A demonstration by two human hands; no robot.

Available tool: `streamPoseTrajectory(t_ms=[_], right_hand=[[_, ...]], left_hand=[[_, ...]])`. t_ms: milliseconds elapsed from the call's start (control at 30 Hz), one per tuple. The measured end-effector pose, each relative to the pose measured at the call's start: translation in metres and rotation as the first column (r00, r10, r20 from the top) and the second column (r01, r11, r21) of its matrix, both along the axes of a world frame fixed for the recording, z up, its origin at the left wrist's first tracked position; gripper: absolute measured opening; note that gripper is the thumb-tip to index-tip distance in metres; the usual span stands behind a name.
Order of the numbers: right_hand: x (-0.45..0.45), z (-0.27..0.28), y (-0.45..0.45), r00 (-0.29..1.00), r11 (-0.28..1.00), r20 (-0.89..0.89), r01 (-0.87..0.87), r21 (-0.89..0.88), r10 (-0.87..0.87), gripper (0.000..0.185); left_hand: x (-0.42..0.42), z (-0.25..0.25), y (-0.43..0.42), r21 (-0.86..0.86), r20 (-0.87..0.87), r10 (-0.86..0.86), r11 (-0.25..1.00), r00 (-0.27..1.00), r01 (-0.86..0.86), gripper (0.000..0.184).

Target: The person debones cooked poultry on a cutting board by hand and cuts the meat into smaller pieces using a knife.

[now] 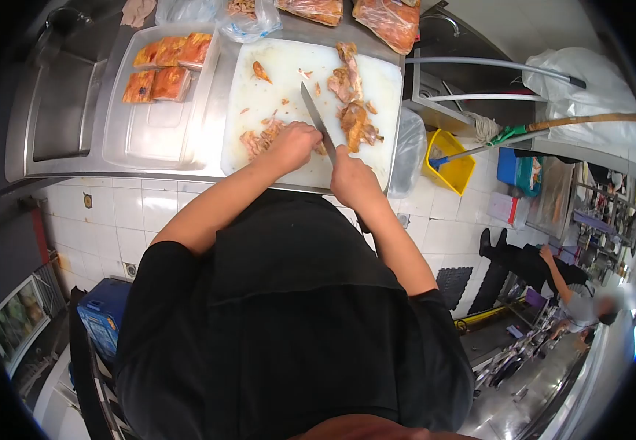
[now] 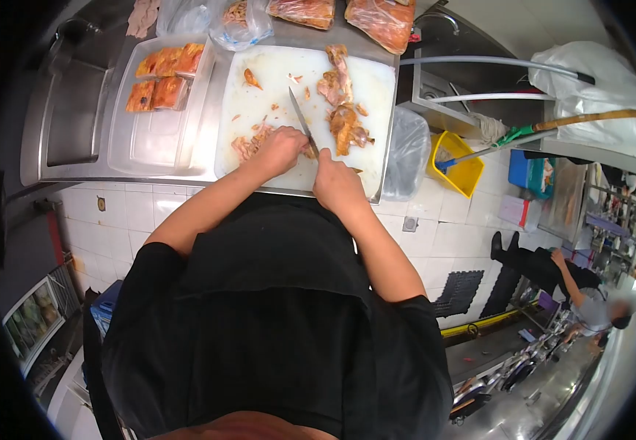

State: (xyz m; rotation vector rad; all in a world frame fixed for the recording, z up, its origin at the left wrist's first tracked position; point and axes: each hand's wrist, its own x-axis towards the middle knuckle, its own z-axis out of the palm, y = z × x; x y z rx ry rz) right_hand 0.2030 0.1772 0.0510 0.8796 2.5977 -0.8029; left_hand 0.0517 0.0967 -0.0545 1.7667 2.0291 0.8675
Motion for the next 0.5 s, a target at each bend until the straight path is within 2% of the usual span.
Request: streamPoseTrajectory(t_ms=[167,300,367,500], right_hand=[[-0.004,-0.006,-0.001,1.000,1.000,0.015,0.013,0.003,-0.013,0.023],[-0.020,-0.039,0.004,1.000,0.999,-0.004,0.027,0.026,-0.027,0.022],[-0.021,-0.040,0.006,0.998,0.999,-0.053,0.032,0.028,-0.030,0.021],[-0.018,-0.024,0.005,1.000,1.000,-0.011,-0.001,0.024,0.001,0.021]], left_hand=[[-0.002,-0.004,0.000,0.005,0.021,-0.030,1.000,0.999,0.030,0.003],[-0.004,0.003,0.001,-0.005,0.029,-0.038,0.999,0.999,0.038,0.007],[-0.004,0.005,-0.001,0.018,0.020,-0.063,0.998,0.998,0.063,0.010],[-0.002,-0.003,-0.002,0.072,0.028,-0.016,0.997,0.999,0.014,0.012]])
